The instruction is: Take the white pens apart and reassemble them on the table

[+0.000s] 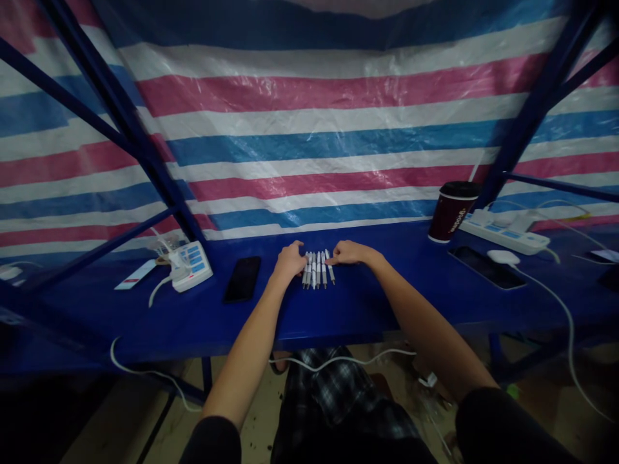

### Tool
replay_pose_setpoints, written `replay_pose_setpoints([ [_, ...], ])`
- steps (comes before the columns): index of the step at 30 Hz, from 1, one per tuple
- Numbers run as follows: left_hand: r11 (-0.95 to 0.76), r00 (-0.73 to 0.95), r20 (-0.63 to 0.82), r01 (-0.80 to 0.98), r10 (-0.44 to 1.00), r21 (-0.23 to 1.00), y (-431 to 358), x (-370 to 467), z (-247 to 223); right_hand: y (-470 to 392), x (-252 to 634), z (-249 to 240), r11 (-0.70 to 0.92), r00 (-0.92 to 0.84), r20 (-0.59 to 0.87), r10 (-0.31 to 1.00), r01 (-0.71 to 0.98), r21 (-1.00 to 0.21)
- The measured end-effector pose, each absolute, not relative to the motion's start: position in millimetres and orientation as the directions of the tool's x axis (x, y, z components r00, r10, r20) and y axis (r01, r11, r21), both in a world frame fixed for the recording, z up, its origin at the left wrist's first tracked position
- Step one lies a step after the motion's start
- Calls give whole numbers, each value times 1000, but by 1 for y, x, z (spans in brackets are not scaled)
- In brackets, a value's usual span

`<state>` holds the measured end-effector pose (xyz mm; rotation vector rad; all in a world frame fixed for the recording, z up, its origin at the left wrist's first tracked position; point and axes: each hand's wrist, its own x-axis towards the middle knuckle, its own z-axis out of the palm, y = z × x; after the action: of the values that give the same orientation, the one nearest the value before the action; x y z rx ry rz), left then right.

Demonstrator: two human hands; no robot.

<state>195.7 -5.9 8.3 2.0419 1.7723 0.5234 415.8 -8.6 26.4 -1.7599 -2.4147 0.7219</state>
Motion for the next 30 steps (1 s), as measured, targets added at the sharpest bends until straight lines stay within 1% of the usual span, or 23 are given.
replay_pose_setpoints([
  [2, -125, 126, 34, 855, 991, 503, -7, 198, 9, -13, 410, 29, 193, -280, -213, 936, 914, -357],
  [4, -113, 110, 35, 866, 993, 487, -10, 201, 9, -17, 404, 29, 155, -204, -163, 965, 950, -270],
  [6, -109, 102, 40, 874, 994, 473, -12, 204, 10, -19, 400, 28, 144, -167, -108, 980, 970, -194],
  [8, -116, 108, 43, 876, 993, 468, -15, 207, 10, -20, 401, 28, 133, -154, -107, 982, 974, -182],
  [10, -127, 99, 86, 883, 991, 451, -18, 208, 12, -19, 406, 30, 89, -131, -151, 980, 962, -258],
  [11, -142, 89, 140, 890, 986, 434, -19, 209, 13, -18, 409, 32, 56, -121, -181, 976, 943, -328],
  [13, -219, 90, 328, 898, 940, 382, -21, 210, 19, -15, 417, 37, 26, -142, -197, 970, 867, -498],
  [15, -410, 205, 545, 867, 813, 284, -22, 212, 26, -11, 423, 42, 83, -273, -179, 945, 732, -676],
  [16, -522, 301, 625, 829, 721, 203, -22, 213, 30, -9, 424, 44, 126, -357, -156, 921, 652, -748],
  [17, -624, 414, 663, 775, 624, 103, -21, 214, 32, -7, 425, 46, 173, -450, -121, 885, 558, -812],
  [18, -697, 525, 653, 717, 546, 6, -20, 214, 34, -5, 425, 47, 201, -523, -86, 848, 468, -860],
  [19, -740, 607, 622, 670, 495, -64, -20, 214, 34, -4, 425, 47, 211, -560, -55, 826, 398, -893],
  [21, -761, 683, 553, 636, 477, -128, -18, 212, 29, -4, 426, 44, 191, -584, -41, 811, 329, -925],
  [24, -722, 673, 524, 676, 523, -148, -18, 206, 14, -8, 431, 33, 58, -606, -175, 776, 346, -937],
  [27, -746, 705, 481, 650, 521, -145, -25, 202, 6, -17, 433, 22, -43, -617, -226, 754, 297, -954],
  [29, -756, 687, 500, 648, 528, -93, -31, 201, 8, -25, 432, 21, -21, -602, -202, 772, 294, -955],
  [30, -761, 682, 502, 645, 531, -71, -34, 200, 10, -29, 431, 23, 36, -592, -162, 789, 309, -951],
])
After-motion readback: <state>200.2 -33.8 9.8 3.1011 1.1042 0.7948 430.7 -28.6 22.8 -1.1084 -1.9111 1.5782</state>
